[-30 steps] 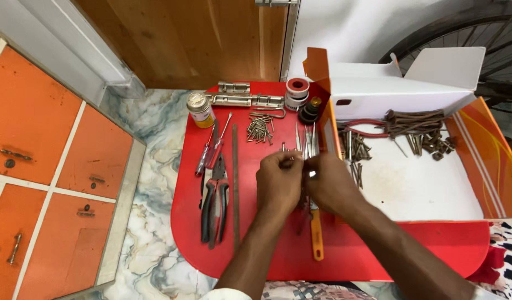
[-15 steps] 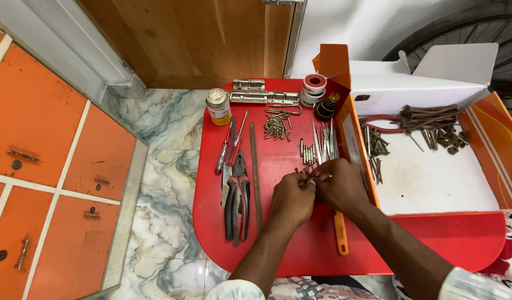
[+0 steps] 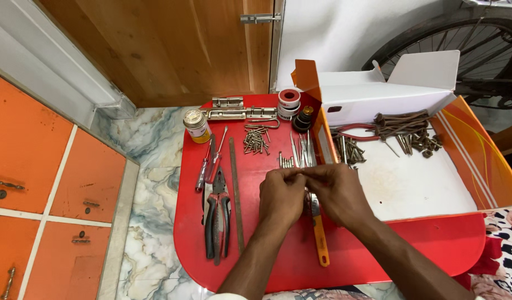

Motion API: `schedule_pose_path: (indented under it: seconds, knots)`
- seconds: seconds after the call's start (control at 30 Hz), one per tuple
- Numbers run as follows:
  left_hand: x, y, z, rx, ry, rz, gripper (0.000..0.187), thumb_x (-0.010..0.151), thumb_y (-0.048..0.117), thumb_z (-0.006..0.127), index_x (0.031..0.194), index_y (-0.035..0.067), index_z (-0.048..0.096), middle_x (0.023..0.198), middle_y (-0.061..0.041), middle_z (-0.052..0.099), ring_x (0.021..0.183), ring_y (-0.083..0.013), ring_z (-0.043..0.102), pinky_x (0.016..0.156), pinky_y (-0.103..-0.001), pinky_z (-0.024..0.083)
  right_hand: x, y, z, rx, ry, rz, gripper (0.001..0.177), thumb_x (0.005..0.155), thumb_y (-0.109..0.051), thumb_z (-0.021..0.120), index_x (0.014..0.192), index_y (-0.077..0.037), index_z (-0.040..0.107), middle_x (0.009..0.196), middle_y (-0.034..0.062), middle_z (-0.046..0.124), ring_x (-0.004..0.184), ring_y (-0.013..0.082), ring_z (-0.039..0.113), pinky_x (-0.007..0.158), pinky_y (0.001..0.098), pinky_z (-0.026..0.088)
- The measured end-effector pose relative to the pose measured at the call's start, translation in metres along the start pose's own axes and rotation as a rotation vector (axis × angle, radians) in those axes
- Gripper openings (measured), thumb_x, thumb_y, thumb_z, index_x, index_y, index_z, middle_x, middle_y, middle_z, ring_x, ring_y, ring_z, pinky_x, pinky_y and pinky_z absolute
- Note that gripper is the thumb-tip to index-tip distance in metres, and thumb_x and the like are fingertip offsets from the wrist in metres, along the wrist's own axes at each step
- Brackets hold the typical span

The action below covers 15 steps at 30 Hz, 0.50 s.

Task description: The person sorts small metal fasteners by hand on a red work surface, picking up individual items and placing them into a white box. The person repeatedly handles nails and screws, arranging them into small piles and transferring them into the box.

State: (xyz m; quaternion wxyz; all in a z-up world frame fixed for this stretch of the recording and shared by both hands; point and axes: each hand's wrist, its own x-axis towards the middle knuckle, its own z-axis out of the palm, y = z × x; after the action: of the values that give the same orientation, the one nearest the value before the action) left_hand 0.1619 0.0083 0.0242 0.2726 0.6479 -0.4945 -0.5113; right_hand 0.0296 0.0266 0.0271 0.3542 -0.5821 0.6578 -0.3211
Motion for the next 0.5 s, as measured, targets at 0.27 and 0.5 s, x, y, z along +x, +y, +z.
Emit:
schedule_pose_path:
  seconds: [0.27,0.5]
  knots:
    - [-0.015,0.053,0.025,0.053,0.054,-0.015,0.034,0.088,0.030,0.071,0.120,0.019,0.078,0.099,-0.004,0.079,0.094,-0.0206,0.074,0.086,-0.038,0.046,0.010,0.011,-0.056,0.246,0.026,0.046,0.027,0.089,-0.005,0.069,0.115,0.001,0.075,0.095,0.0116,0.083,0.081,0.0142,0.076,0.072,0.0304,0.061]
    - [-0.009,0.062,0.095,0.015,-0.104,0.260,0.034,0.089,0.024,0.068,0.115,0.006,0.081,0.085,-0.009,0.077,0.076,-0.0143,0.072,0.071,-0.032,0.055,0.015,0.069,-0.107,0.383,0.001,0.241,0.032,0.083,0.004,0.067,0.113,0.006,0.077,0.091,0.0174,0.079,0.078,0.0172,0.076,0.075,0.0313,0.066]
